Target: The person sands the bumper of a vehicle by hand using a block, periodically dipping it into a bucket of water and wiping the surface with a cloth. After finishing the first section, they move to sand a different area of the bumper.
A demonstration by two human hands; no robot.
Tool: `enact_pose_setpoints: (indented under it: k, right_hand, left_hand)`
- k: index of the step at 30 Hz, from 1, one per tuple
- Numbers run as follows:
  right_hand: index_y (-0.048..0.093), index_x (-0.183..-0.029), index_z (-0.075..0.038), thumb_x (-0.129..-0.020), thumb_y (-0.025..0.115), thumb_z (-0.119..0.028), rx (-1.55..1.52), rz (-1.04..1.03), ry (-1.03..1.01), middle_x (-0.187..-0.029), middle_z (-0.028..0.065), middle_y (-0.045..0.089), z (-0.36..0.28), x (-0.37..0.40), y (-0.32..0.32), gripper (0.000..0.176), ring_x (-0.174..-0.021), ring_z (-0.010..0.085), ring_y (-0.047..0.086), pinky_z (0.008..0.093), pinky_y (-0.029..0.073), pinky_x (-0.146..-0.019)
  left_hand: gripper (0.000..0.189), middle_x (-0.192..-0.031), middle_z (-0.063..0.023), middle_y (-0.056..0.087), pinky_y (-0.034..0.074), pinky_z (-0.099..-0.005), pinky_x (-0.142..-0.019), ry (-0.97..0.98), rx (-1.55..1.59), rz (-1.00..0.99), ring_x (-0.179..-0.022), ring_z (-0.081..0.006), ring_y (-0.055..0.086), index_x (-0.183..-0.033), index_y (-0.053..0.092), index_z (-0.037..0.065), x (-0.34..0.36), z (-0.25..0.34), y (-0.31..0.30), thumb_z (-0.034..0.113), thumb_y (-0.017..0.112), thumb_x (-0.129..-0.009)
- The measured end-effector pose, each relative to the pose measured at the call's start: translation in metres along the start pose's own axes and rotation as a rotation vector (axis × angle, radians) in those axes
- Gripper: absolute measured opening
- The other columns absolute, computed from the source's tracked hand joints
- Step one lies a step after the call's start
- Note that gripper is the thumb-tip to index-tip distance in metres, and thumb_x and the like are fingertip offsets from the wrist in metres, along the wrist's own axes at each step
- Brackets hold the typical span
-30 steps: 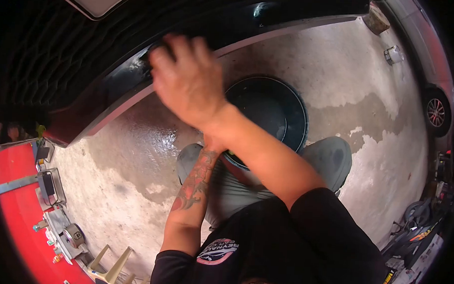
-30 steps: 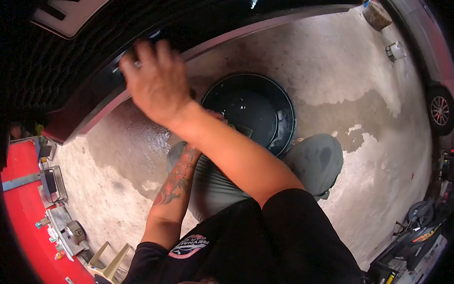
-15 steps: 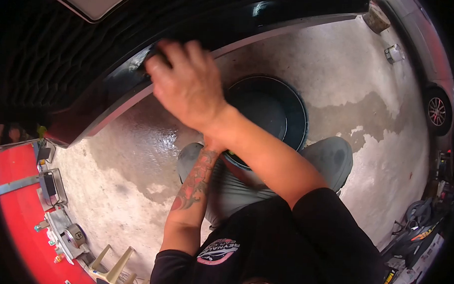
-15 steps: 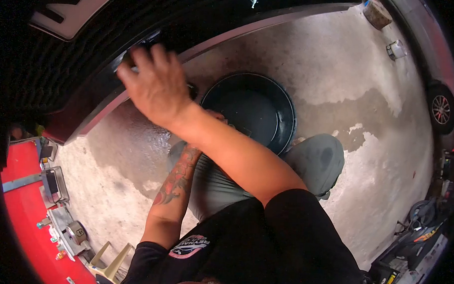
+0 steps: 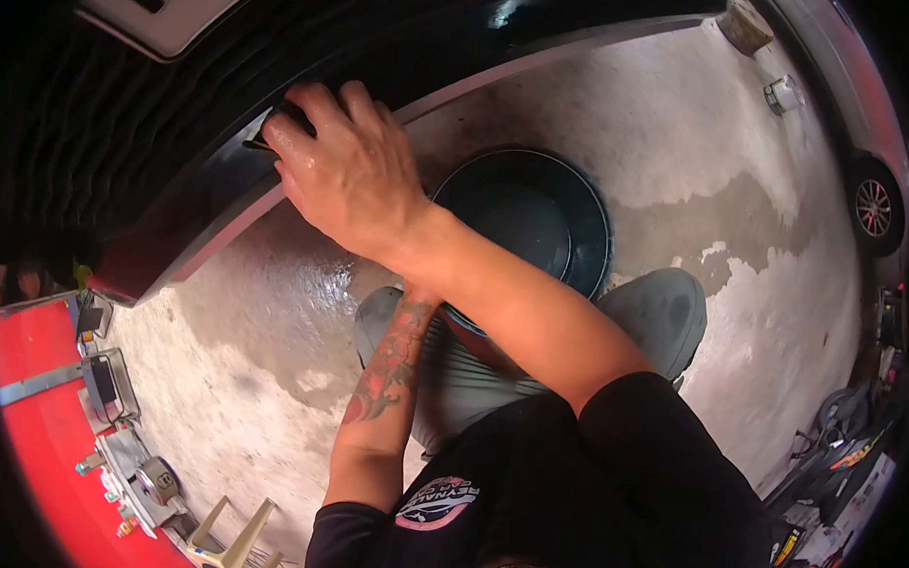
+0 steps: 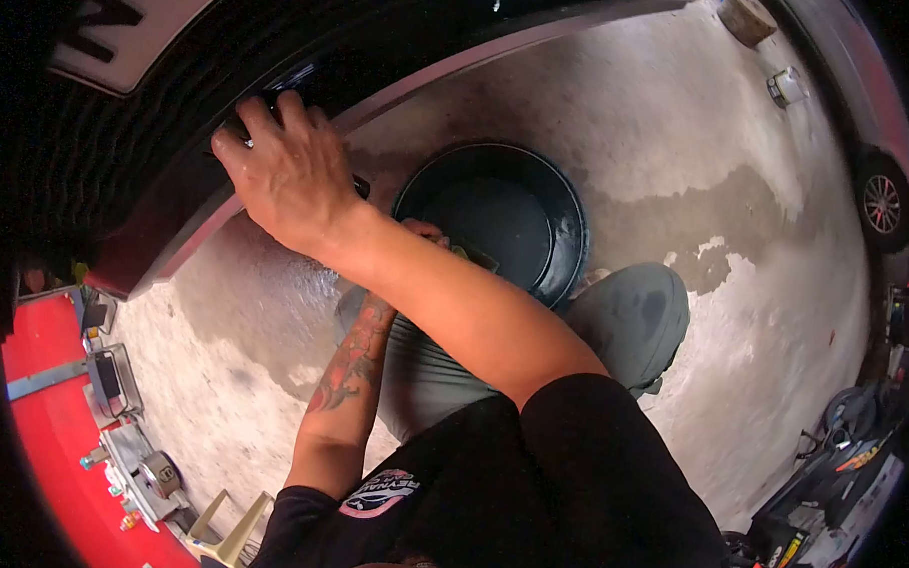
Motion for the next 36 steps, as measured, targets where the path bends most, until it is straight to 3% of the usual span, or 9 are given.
enact_pose_setpoints:
  k: [3, 7, 13, 19, 22, 26, 29, 33, 36]
  right_hand:
    - [0.069, -0.105, -0.013, -0.076, 0.081, -0.018, 0.065, 0.017, 0.044, -0.120, 0.0103, 0.062, 0.029, 0.000, -0.020, 0.033, -0.100, 0.0346, 0.061, 0.0455, 0.057, -0.081]
    - [0.067, -0.107, -0.013, -0.076, 0.081, -0.020, 0.127, 0.143, 0.181, -0.116, 0.0120, 0.061, 0.071, 0.003, -0.050, 0.034, -0.100, 0.0359, 0.063, 0.0482, 0.057, -0.080]
    - [0.068, -0.105, -0.013, -0.076, 0.081, -0.021, 0.000, -0.020, 0.093, -0.116, 0.0122, 0.060, 0.009, 0.004, -0.009, 0.033, -0.100, 0.0359, 0.063, 0.0462, 0.059, -0.077]
    - [0.068, -0.105, -0.014, -0.076, 0.082, -0.019, 0.178, 0.116, 0.179, -0.113, 0.0098, 0.062, 0.074, 0.005, -0.058, 0.033, -0.099, 0.0332, 0.064, 0.0431, 0.058, -0.080]
    - [0.070, -0.103, -0.014, -0.079, 0.075, -0.016, 0.143, 0.133, 0.159, -0.110, 0.0114, 0.063, 0.062, 0.002, -0.050, 0.024, -0.097, 0.0369, 0.061, 0.0496, 0.058, -0.072]
    - [0.071, -0.095, -0.013, -0.082, 0.067, -0.012, 0.020, 0.073, -0.045, -0.105, 0.0096, 0.065, 0.017, -0.003, -0.015, 0.014, -0.095, 0.0334, 0.061, 0.0462, 0.057, -0.077]
    - [0.073, -0.096, -0.015, -0.078, 0.070, -0.013, 0.101, 0.031, -0.109, -0.107, 0.0086, 0.066, 0.032, -0.002, -0.031, 0.018, -0.095, 0.0328, 0.061, 0.0448, 0.056, -0.079]
    - [0.074, -0.101, -0.019, -0.075, 0.077, -0.018, 0.132, 0.073, 0.052, -0.117, 0.0066, 0.069, 0.087, 0.001, -0.066, 0.026, -0.102, 0.0330, 0.063, 0.0448, 0.057, -0.082]
    - [0.075, -0.100, -0.019, -0.075, 0.076, -0.016, 0.128, 0.087, 0.004, -0.117, 0.0054, 0.069, 0.073, -0.001, -0.053, 0.026, -0.102, 0.0329, 0.062, 0.0444, 0.057, -0.082]
  left_hand:
    - [0.038, -0.096, -0.0141, 0.075, 0.058, -0.0481, -0.082, 0.092, -0.450, 0.075, -0.092, -0.0397, 0.071, -0.106, 0.076, 0.009, -0.007, 0.029, -0.011, 0.035, 0.080, -0.078]
    - [0.035, -0.095, -0.0140, 0.075, 0.058, -0.0495, -0.077, -0.012, -0.330, 0.041, -0.087, -0.0405, 0.072, -0.097, 0.078, 0.009, -0.013, 0.055, -0.016, 0.036, 0.083, -0.074]
    - [0.029, -0.091, -0.0130, 0.075, 0.059, -0.0473, -0.075, 0.141, -0.447, 0.104, -0.082, -0.0390, 0.071, -0.095, 0.077, 0.010, -0.002, 0.020, -0.010, 0.031, 0.083, -0.075]
    - [0.021, -0.090, -0.0078, 0.075, 0.058, -0.0419, -0.069, 0.097, -0.368, 0.092, -0.078, -0.0313, 0.072, -0.087, 0.075, 0.011, -0.015, 0.059, -0.014, 0.030, 0.080, -0.079]
    - [0.025, -0.092, -0.0082, 0.075, 0.058, -0.0427, -0.070, 0.026, -0.366, 0.078, -0.080, -0.0320, 0.073, -0.090, 0.077, 0.013, -0.013, 0.057, -0.016, 0.034, 0.081, -0.077]
    - [0.033, -0.092, -0.0097, 0.076, 0.058, -0.0440, -0.072, 0.150, -0.410, 0.149, -0.081, -0.0342, 0.073, -0.091, 0.077, 0.014, -0.008, 0.038, -0.014, 0.041, 0.084, -0.073]
    - [0.031, -0.089, -0.0091, 0.075, 0.058, -0.0438, -0.071, 0.119, -0.529, 0.053, -0.080, -0.0339, 0.072, -0.089, 0.076, 0.013, -0.007, 0.023, -0.010, 0.040, 0.083, -0.075]
    - [0.021, -0.085, -0.0072, 0.073, 0.058, -0.0421, -0.069, 0.072, -0.328, 0.103, -0.077, -0.0321, 0.072, -0.086, 0.074, 0.011, -0.013, 0.051, -0.015, 0.031, 0.079, -0.080]
    - [0.023, -0.084, -0.0086, 0.073, 0.058, -0.0437, -0.070, 0.079, -0.349, 0.103, -0.077, -0.0336, 0.072, -0.086, 0.074, 0.011, -0.014, 0.052, -0.015, 0.033, 0.080, -0.079]
Point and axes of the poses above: each hand's wrist, its own x-axis away from the middle knuckle, its own y-axis out of the palm, z = x × y, the point moved 4 cm from there along -x, towards the middle knuckle
